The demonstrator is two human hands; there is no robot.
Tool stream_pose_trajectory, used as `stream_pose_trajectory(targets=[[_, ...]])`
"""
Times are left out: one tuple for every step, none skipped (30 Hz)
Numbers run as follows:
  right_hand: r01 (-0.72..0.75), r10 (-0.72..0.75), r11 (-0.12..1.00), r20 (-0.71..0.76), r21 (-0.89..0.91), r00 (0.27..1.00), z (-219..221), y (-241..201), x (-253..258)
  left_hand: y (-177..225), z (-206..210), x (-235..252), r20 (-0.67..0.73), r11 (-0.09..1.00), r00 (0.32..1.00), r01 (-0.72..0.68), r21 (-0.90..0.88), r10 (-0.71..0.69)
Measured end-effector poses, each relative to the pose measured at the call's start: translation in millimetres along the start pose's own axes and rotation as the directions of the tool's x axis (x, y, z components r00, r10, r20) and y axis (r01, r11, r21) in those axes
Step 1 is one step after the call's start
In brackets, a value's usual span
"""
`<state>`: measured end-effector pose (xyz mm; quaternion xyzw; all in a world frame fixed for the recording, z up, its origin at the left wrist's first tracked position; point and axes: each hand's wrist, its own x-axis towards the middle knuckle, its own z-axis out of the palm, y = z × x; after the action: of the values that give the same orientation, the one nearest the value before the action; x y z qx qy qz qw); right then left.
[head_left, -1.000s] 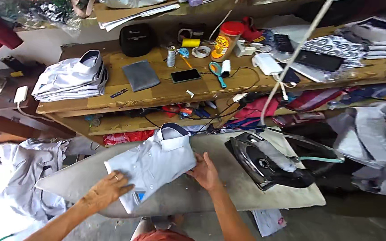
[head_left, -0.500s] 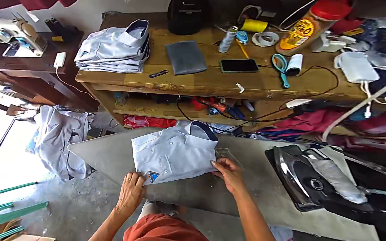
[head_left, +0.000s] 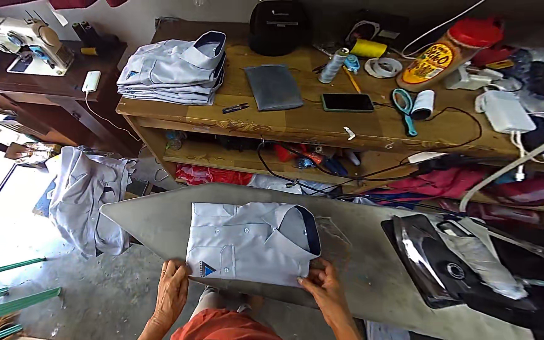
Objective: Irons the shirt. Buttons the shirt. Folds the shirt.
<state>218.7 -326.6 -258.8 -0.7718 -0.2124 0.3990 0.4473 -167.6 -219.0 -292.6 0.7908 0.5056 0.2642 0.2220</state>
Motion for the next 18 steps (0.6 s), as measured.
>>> stream_pose_trajectory(targets=[[-0.017,0.018,0.999,0.029,-0.036,0.999,-1.5,-0.7,-3.1,0.3,-3.9,1.3,0.005,0.999,0.999,0.039,-0.009,-0.039],[-0.032,0.038,0.996,0.073,-0.082,0.997,-6.3,-1.4,-4.0,0.3,-9.2,4.7,0.011,0.997,0.997,0.078,-0.002,-0.077],[-0.040,0.056,0.990,0.119,-0.134,0.991,-14.3,-3.6,-2.0,0.3,-16.1,11.1,0.019,0.994,0.994,0.110,0.005,-0.110],[-0.036,0.061,0.983,0.136,-0.178,0.989,-24.0,-7.2,2.8,0.4,-23.9,20.2,0.020,0.992,0.991,0.129,0.011,-0.130],[-0.004,0.026,0.975,0.095,-0.224,0.995,-33.7,-10.7,11.6,0.7,-30.5,32.2,0.021,0.991,0.991,0.133,0.026,-0.134],[0.053,-0.049,0.961,0.021,-0.270,0.999,-42.1,-16.6,23.9,1.8,-34.4,47.0,0.024,0.991,0.992,0.123,0.047,-0.125],[0.131,-0.147,0.943,-0.032,-0.307,0.989,-46.8,-26.9,38.2,3.7,-34.5,63.4,0.032,0.992,0.994,0.103,0.075,-0.106],[0.237,-0.269,0.903,-0.041,-0.359,0.962,-44.8,-41.5,53.8,6.6,-31.1,80.4,0.044,0.992,0.996,0.075,0.104,-0.080],[0.362,-0.396,0.835,0.005,-0.414,0.918,-35.1,-59.1,70.0,10.6,-23.8,96.9,0.055,0.990,0.997,0.043,0.132,-0.051],[0.493,-0.512,0.734,0.095,-0.466,0.853,-18.8,-77.2,86.2,15.5,-13.7,112.3,0.056,0.988,0.998,0.003,0.156,-0.012],[0.607,-0.591,0.618,0.215,-0.499,0.778,1.6,-94.2,101.4,20.6,-2.0,125.1,0.055,0.983,0.998,-0.039,0.177,0.030],[0.679,-0.597,0.513,0.351,-0.525,0.722,22.4,-106.4,115.9,25.1,10.1,133.8,0.066,0.978,0.996,-0.070,0.197,0.058],[0.706,-0.532,0.433,0.474,-0.561,0.702,40.7,-113.7,127.7,26.9,21.7,138.4,0.085,0.970,0.994,-0.085,0.227,0.067],[0.701,-0.429,0.379,0.557,-0.604,0.711,54.0,-117.3,136.7,26.1,32.0,139.7,0.113,0.960,0.992,-0.080,0.267,0.051],[0.682,-0.343,0.343,0.589,-0.646,0.731,61.5,-117.0,143.1,22.7,40.4,138.1,0.144,0.950,0.990,-0.055,0.309,0.011],[0.654,-0.304,0.315,0.580,-0.687,0.756,64.5,-113.7,146.6,17.4,45.8,135.2,0.160,0.937,0.987,-0.029,0.349,-0.029],[0.629,-0.320,0.283,0.547,-0.724,0.773,64.5,-107.7,148.5,12.4,48.5,132.9,0.159,0.922,0.986,-0.017,0.387,-0.048],[0.602,-0.360,0.264,0.502,-0.754,0.787,62.0,-99.5,149.3,10.2,50.6,131.5,0.151,0.912,0.987,-0.011,0.411,-0.056]])
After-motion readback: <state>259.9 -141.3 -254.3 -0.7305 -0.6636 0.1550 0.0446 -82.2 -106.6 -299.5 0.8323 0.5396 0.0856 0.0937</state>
